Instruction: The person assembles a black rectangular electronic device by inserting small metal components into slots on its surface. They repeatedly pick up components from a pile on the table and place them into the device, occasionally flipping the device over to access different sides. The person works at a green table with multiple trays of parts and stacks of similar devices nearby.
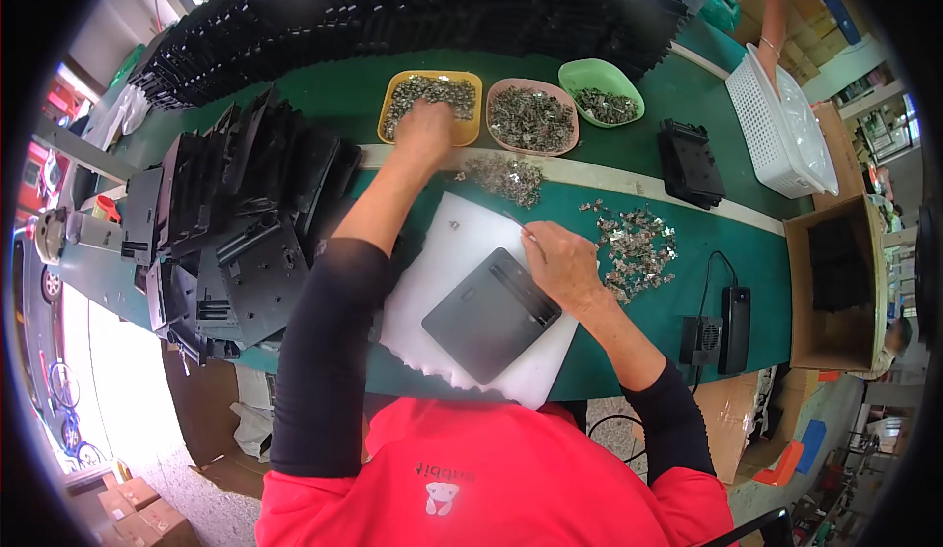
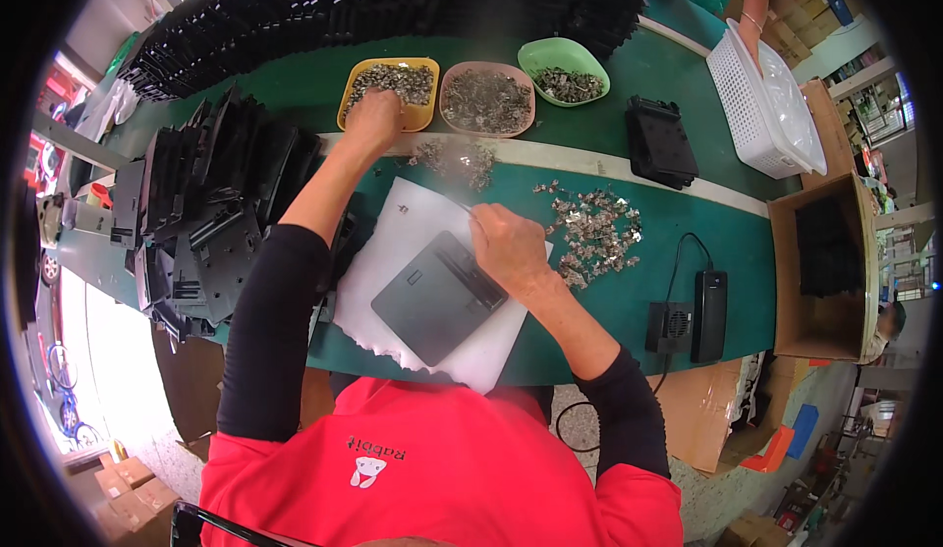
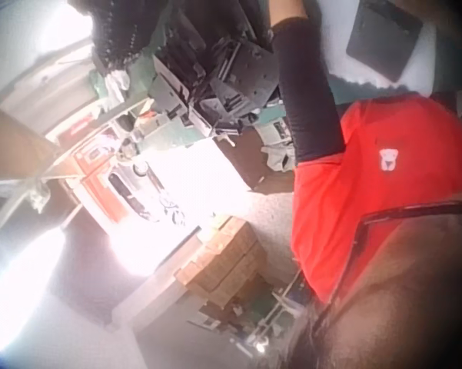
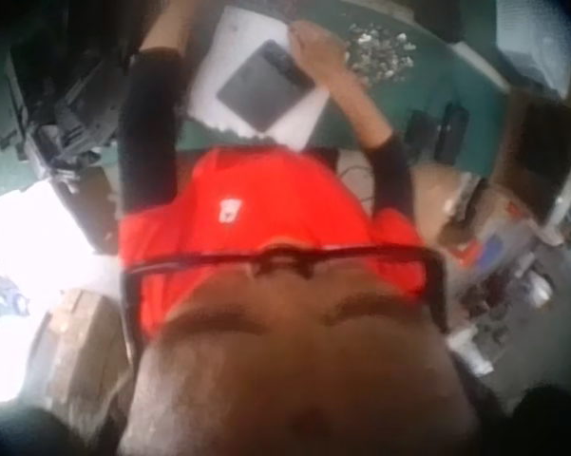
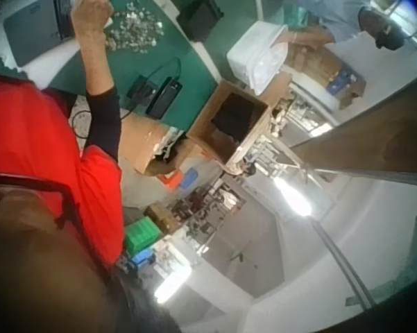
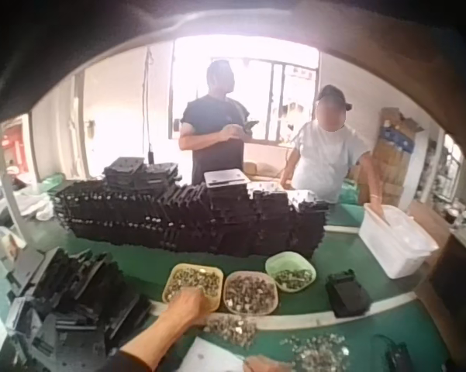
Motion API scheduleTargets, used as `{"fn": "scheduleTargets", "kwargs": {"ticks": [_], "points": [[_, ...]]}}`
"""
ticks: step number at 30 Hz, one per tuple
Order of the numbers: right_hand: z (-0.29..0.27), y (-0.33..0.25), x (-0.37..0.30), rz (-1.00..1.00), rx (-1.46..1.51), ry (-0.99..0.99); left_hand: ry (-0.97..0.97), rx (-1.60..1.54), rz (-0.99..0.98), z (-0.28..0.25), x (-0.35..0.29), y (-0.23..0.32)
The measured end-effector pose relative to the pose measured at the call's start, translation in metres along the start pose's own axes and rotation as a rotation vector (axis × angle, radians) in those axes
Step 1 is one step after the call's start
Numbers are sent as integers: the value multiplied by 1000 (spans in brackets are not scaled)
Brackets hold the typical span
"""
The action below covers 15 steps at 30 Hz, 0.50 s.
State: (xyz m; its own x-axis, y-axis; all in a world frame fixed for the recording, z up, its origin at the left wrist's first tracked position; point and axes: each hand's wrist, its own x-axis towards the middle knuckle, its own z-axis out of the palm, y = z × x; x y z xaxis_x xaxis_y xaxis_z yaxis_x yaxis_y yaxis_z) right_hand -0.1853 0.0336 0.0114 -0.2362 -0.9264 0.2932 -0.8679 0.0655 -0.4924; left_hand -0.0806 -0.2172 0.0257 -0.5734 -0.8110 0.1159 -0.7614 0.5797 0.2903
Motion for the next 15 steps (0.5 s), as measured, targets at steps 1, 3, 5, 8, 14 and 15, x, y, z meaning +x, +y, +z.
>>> {"fn": "scheduleTargets", "kwargs": {"ticks": [1, 3, 5, 8, 14, 15], "points": [[0, 2, -1, -1, 1, 13, -34, -12, -24, 0, 6, 0], [1, 5, -4, -4, 6, 37, -33, -33, -68, 2, 8, -1], [1, 6, -5, 3, 31, 36, -63, 1, -77, 5, 13, -4], [-3, 6, -7, 16, 90, 21, -45, -36, -113, 3, 15, 0], [-13, 6, -24, 66, 265, -26, 185, -174, -137, 11, 6, -16], [-14, 7, -26, 82, 277, -33, 201, -203, -145, 9, 3, -14]]}}
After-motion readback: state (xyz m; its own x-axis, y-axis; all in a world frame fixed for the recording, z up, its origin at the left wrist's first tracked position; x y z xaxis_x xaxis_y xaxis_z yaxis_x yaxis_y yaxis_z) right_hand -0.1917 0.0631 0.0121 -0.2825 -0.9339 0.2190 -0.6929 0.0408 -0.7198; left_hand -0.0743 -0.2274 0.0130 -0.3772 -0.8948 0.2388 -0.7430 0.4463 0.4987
